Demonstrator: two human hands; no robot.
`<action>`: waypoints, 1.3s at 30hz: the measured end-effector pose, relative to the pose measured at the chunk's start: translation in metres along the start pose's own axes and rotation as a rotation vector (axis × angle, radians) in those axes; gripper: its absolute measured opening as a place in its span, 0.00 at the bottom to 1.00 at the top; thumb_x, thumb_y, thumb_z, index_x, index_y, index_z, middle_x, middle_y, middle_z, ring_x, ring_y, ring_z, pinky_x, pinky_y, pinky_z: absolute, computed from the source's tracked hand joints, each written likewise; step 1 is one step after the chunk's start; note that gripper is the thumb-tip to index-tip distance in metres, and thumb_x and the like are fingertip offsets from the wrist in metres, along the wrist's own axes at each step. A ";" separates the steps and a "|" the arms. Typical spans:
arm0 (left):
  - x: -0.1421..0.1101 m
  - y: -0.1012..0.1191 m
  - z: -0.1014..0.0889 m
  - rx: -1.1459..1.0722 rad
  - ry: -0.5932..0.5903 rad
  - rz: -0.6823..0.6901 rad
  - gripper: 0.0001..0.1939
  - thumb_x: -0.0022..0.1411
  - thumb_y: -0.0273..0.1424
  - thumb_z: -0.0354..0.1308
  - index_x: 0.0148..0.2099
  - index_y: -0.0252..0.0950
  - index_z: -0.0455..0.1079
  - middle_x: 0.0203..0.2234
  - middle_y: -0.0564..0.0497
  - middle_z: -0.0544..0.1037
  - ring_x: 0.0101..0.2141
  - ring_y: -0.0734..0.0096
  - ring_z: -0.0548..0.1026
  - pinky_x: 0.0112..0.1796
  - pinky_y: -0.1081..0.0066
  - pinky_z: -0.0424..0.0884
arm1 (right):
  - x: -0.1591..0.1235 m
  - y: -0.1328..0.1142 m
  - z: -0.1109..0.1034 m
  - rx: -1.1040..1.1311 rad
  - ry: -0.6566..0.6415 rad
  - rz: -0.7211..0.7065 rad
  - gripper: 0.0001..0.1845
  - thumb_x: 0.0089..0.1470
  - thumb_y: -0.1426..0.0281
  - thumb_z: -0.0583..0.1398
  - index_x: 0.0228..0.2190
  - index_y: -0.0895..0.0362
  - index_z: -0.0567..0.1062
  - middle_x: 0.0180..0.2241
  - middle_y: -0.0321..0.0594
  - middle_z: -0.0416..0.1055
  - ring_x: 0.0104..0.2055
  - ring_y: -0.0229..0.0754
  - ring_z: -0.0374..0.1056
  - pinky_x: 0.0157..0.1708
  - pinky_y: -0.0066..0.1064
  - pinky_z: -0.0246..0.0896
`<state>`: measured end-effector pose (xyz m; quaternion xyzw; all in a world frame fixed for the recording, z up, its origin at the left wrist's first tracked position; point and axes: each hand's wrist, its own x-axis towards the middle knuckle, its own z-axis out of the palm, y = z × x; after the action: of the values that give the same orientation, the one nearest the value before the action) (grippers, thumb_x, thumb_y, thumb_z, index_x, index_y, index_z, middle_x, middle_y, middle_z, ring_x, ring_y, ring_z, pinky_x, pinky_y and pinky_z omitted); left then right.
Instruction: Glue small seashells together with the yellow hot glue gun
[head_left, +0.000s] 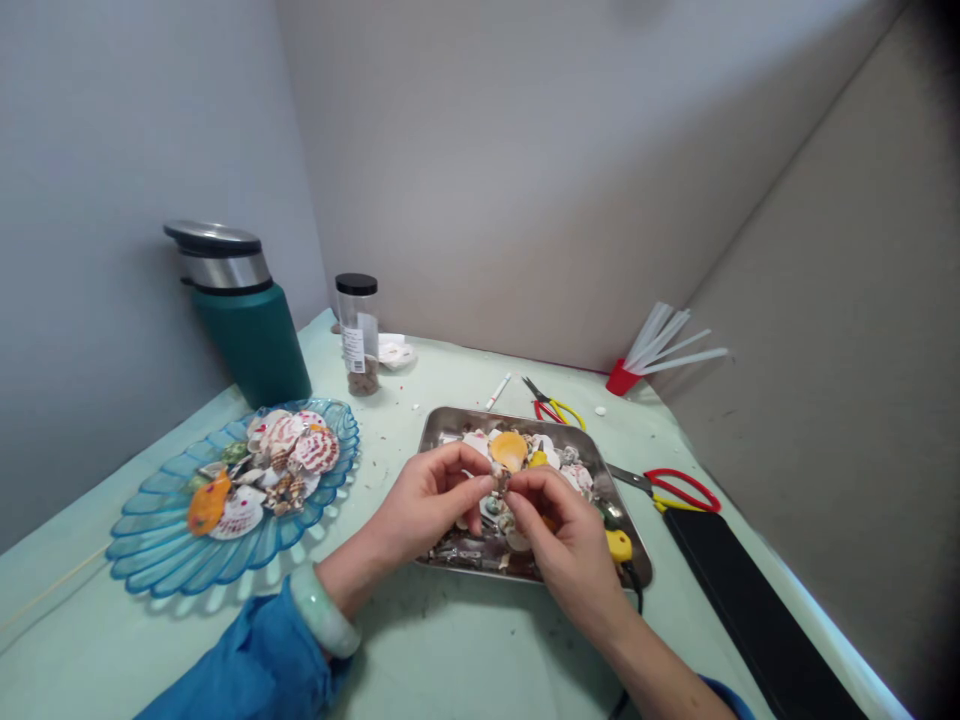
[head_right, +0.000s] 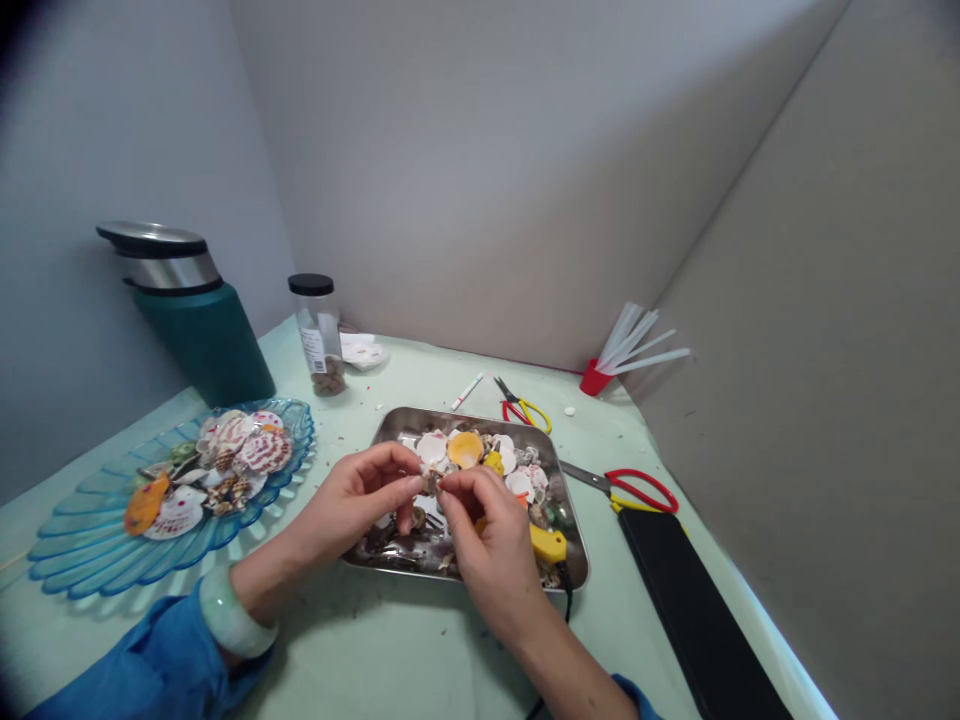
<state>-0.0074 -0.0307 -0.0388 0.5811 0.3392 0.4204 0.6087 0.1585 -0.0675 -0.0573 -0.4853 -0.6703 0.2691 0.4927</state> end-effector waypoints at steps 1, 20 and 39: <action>0.000 0.000 0.000 0.002 0.003 -0.001 0.11 0.55 0.36 0.61 0.35 0.34 0.66 0.18 0.59 0.70 0.17 0.79 0.70 0.22 0.77 0.64 | 0.000 0.000 0.000 -0.004 -0.001 0.001 0.04 0.59 0.70 0.56 0.32 0.55 0.71 0.31 0.36 0.68 0.32 0.38 0.64 0.31 0.28 0.59; 0.001 0.001 0.000 0.002 0.002 -0.035 0.13 0.54 0.36 0.62 0.36 0.33 0.66 0.18 0.59 0.70 0.16 0.81 0.69 0.21 0.78 0.62 | -0.001 0.000 0.000 -0.015 0.021 0.002 0.06 0.59 0.70 0.56 0.31 0.55 0.72 0.31 0.37 0.68 0.32 0.39 0.65 0.31 0.28 0.60; 0.001 -0.002 -0.001 -0.033 -0.004 -0.021 0.12 0.53 0.36 0.63 0.34 0.33 0.67 0.18 0.58 0.70 0.17 0.80 0.69 0.22 0.78 0.64 | -0.001 0.001 -0.001 0.036 0.034 0.070 0.07 0.59 0.66 0.56 0.33 0.55 0.73 0.31 0.39 0.70 0.29 0.39 0.66 0.25 0.27 0.59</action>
<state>-0.0079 -0.0297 -0.0404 0.5682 0.3373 0.4183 0.6232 0.1596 -0.0682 -0.0580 -0.5042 -0.6395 0.2898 0.5029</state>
